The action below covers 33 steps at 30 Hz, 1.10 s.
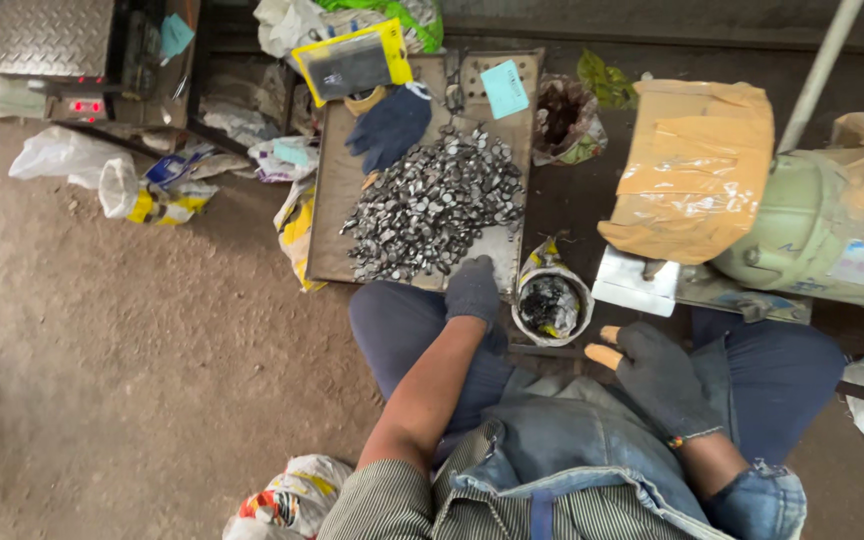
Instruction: The person sits on the floor at a bench grinder and grinds small metal pieces, holding each piece by hand against the spinning wheel with sparks flying. Finished pieces are placed on a tray that accumulates a large pile of ground metal parts, and pieces are picked one at a time from a container.
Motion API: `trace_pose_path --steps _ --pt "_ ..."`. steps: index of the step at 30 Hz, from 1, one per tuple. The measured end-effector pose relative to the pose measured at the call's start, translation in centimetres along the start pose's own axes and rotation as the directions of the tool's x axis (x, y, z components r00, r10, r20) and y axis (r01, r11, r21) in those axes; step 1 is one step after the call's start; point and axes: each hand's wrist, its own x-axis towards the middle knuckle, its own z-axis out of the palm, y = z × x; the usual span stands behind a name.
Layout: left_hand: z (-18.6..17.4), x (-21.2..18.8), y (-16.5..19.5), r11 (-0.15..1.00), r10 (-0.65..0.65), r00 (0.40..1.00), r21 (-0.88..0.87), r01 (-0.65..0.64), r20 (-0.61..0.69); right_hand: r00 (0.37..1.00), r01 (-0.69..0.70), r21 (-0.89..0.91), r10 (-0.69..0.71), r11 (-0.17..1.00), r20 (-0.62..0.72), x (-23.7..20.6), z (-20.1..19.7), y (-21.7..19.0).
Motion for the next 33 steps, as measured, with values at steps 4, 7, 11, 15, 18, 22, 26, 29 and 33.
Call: trace_pose_path --steps 4,7,11,15,18,22,26,29,33 --pt "0.0 -0.1 0.6 0.956 -0.092 0.991 -0.271 0.114 0.094 1.0 -0.014 0.076 0.015 0.997 -0.01 0.0 -1.6 -2.2" --pt "0.3 -1.8 1.9 0.432 -0.024 0.939 -0.843 0.319 0.343 0.998 -0.064 0.054 0.065 0.997 -0.023 0.0 -3.1 -4.4" --pt "1.0 -5.8 4.7 0.128 0.291 0.925 -0.968 0.215 0.244 0.99 -0.04 0.109 0.054 0.993 -0.132 0.7 -5.2 -6.6" --pt "0.2 -6.0 4.5 0.47 0.188 0.981 -0.882 -0.047 0.048 0.885 0.28 -0.228 -0.343 0.933 -0.316 -0.1 -7.9 -6.4" --pt "-0.8 -4.3 1.4 0.77 0.083 0.995 -0.63 -0.104 -0.063 0.892 0.019 0.048 0.005 0.999 -0.451 -1.4 -8.0 -6.0" --pt "-0.8 -3.5 -1.9 0.918 0.104 0.994 -0.382 -0.107 -0.03 0.889 -0.171 0.177 0.229 0.969 -0.397 -3.6 -7.7 -4.7" --pt "0.3 -2.1 -0.6 0.939 0.096 0.995 -0.333 -0.09 0.001 0.883 -0.302 0.277 0.377 0.912 -0.281 -4.2 -6.3 -3.7" --pt "1.1 0.7 2.0 0.971 0.125 0.99 -0.196 -0.136 -0.068 0.931 -0.127 0.199 0.186 0.972 -0.314 -4.3 -5.4 -3.5" --pt "0.6 3.4 4.4 0.917 0.399 0.899 0.066 -0.393 -0.179 0.946 -0.039 0.072 0.059 0.997 -0.318 -4.2 -5.4 -3.2"
